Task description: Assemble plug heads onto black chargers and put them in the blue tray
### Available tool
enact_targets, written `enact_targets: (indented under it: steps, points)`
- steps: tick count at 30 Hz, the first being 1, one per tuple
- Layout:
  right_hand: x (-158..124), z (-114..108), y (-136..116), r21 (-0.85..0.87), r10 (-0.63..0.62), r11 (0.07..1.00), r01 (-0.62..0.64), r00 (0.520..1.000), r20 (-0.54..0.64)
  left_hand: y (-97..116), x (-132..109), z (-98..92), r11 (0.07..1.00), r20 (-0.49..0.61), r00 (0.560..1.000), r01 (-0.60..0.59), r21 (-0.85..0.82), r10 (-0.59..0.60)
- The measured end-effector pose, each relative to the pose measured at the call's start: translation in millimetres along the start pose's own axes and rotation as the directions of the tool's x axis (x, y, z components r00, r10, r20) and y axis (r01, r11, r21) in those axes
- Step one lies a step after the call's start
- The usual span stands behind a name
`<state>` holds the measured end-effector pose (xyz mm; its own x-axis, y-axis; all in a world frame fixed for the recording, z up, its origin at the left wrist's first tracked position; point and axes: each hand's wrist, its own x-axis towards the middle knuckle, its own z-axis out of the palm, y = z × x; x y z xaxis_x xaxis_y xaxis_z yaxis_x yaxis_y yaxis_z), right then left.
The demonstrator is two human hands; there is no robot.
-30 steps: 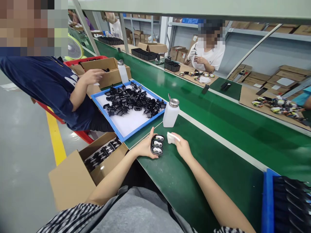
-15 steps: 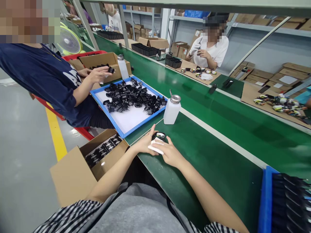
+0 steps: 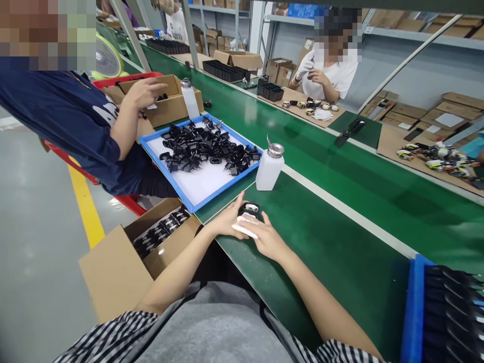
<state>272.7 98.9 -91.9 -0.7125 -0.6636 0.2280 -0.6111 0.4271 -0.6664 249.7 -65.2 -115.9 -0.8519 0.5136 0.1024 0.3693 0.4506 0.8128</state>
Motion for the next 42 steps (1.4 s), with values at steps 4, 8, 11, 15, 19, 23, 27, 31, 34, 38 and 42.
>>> enact_targets:
  steps: [4, 8, 11, 15, 19, 23, 27, 31, 34, 38, 42]
  points:
    - [-13.1, -23.5, 7.7, 0.175, 0.249, 0.960, -0.220, 0.954, -0.165, 0.3, 0.2, -0.2, 1.000, -0.004, 1.000, 0.000, 0.002, 0.000]
    - [-6.6, -8.9, 4.6, 0.132, 0.322, 0.947, -0.295, 0.843, -0.430, -1.6, 0.1, -0.3, 1.000, 0.001, 1.000, 0.011, 0.020, -0.011]
    - [-8.2, 15.6, -4.2, -0.126, 0.058, 0.988, -0.084, 0.978, -0.201, -2.8, 0.4, -0.4, 0.999, 0.018, 1.000, 0.017, 0.036, -0.018]
    - [-18.9, 13.8, -7.8, -0.209, -0.090, 0.972, 0.104, 0.993, 0.075, -0.3, 0.7, -0.4, 0.998, 0.018, 0.999, 0.037, 0.054, -0.038]
    - [-13.2, -19.1, -2.6, 0.035, 0.126, 0.991, -0.129, 0.989, 0.075, 2.2, 0.3, 0.2, 0.998, 0.015, 1.000, 0.017, 0.064, -0.018]
    - [1.1, -21.6, -1.1, 0.175, 0.402, 0.913, -0.367, 0.879, -0.255, 2.3, -0.3, 0.1, 0.999, 0.015, 1.000, 0.006, 0.052, -0.007]
    - [-8.5, 15.2, -10.1, -0.104, 0.098, 0.987, -0.118, 0.979, -0.181, 2.1, -0.3, -0.8, 0.999, 0.022, 1.000, 0.022, 0.035, -0.023]
    - [-39.4, 25.9, -13.9, -0.089, -0.070, 0.993, 0.083, 0.987, 0.145, 2.2, 0.2, -1.0, 0.998, 0.020, 0.999, 0.025, 0.049, -0.026]
    - [-53.4, -2.1, -2.4, 0.110, 0.198, 0.970, -0.215, 0.968, 0.152, 2.6, 0.2, -0.6, 0.998, 0.019, 1.000, 0.014, 0.056, -0.015]
    - [-35.3, -40.2, 16.3, 0.301, 0.577, 0.797, -0.523, 0.806, -0.129, 3.2, -0.5, -0.8, 0.999, 0.017, 1.000, 0.018, 0.037, -0.018]
    - [5.3, -26.4, 19.0, 0.229, 0.509, 0.861, -0.455, 0.793, -0.336, 2.3, -0.5, -0.3, 0.999, 0.019, 1.000, 0.020, 0.035, -0.021]
